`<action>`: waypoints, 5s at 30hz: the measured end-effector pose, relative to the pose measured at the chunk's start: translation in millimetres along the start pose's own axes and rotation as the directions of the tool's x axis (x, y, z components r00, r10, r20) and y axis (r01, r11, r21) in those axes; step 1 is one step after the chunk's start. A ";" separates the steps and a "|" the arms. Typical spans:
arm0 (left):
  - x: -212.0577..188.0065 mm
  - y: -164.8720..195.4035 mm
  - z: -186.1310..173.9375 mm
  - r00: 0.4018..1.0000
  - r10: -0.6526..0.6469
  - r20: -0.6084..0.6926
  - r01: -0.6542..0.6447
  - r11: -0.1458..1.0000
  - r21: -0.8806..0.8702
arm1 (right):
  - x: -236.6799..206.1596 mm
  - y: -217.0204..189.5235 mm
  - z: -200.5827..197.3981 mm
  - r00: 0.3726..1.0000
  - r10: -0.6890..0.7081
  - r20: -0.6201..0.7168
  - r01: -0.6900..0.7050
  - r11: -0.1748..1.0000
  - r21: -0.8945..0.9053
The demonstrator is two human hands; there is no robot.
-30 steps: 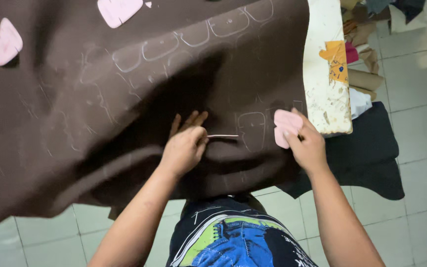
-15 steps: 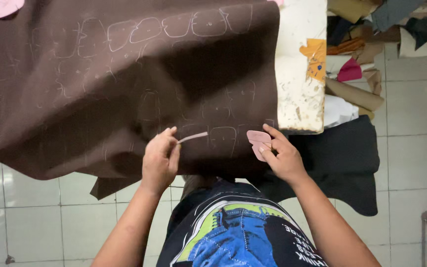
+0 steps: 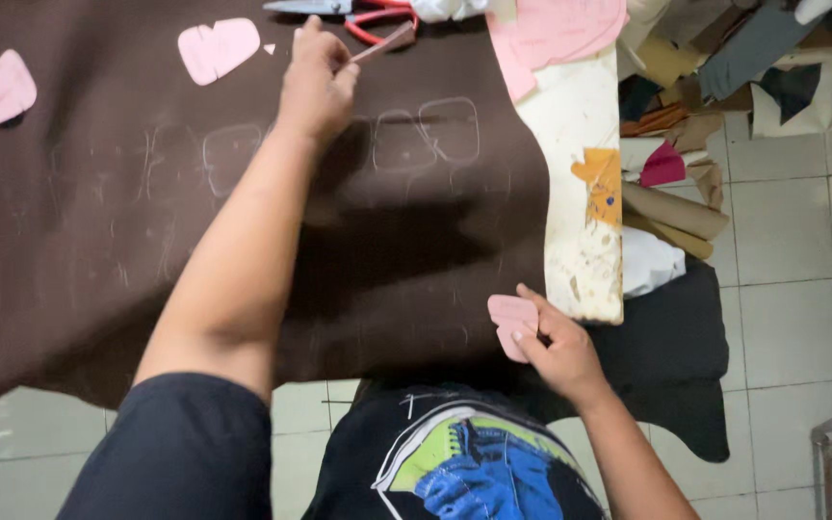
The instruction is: The person traces around pink paper pattern pieces placed on a large brown fabric, drawing outlines with a marking pen. They reposition the patterns, smooth and pull the fabric flat, and continue tracing additional pattern outlines across the material.
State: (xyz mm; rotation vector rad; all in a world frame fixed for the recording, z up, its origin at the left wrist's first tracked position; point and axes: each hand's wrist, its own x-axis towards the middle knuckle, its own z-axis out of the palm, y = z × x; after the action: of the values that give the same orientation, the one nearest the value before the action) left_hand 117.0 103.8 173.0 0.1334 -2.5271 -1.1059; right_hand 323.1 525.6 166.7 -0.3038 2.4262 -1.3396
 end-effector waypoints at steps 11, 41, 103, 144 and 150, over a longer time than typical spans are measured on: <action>117.2 -89.5 10.4 0.988 0.152 0.001 -0.144 0.937 0.319 | 89.8 -48.2 23.0 1.000 -0.016 0.027 0.015 0.998 0.056; -228.0 115.7 -21.6 0.972 -0.234 -0.004 0.230 0.957 -0.177 | 69.6 18.7 -28.5 0.977 0.069 -0.200 -0.097 0.986 -0.133; -258.1 101.0 33.5 0.966 -0.047 0.254 -0.064 0.908 0.414 | 91.0 21.0 -11.3 0.974 0.174 -0.145 -0.174 0.985 0.013; -256.3 92.8 36.8 0.956 -0.048 0.289 -0.078 0.909 0.409 | 87.3 21.3 4.2 0.958 -0.035 -0.286 0.044 0.999 0.026; -255.9 93.7 36.5 0.956 -0.052 0.289 -0.075 0.908 0.412 | 122.7 -16.8 19.7 0.988 0.098 -0.118 -0.066 0.966 0.249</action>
State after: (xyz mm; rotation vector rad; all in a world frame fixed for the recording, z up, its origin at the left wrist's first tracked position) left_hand 345.7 253.1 141.0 0.0687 -3.0011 -0.5914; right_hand 219.1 458.5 146.8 -0.0523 2.3120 -1.6448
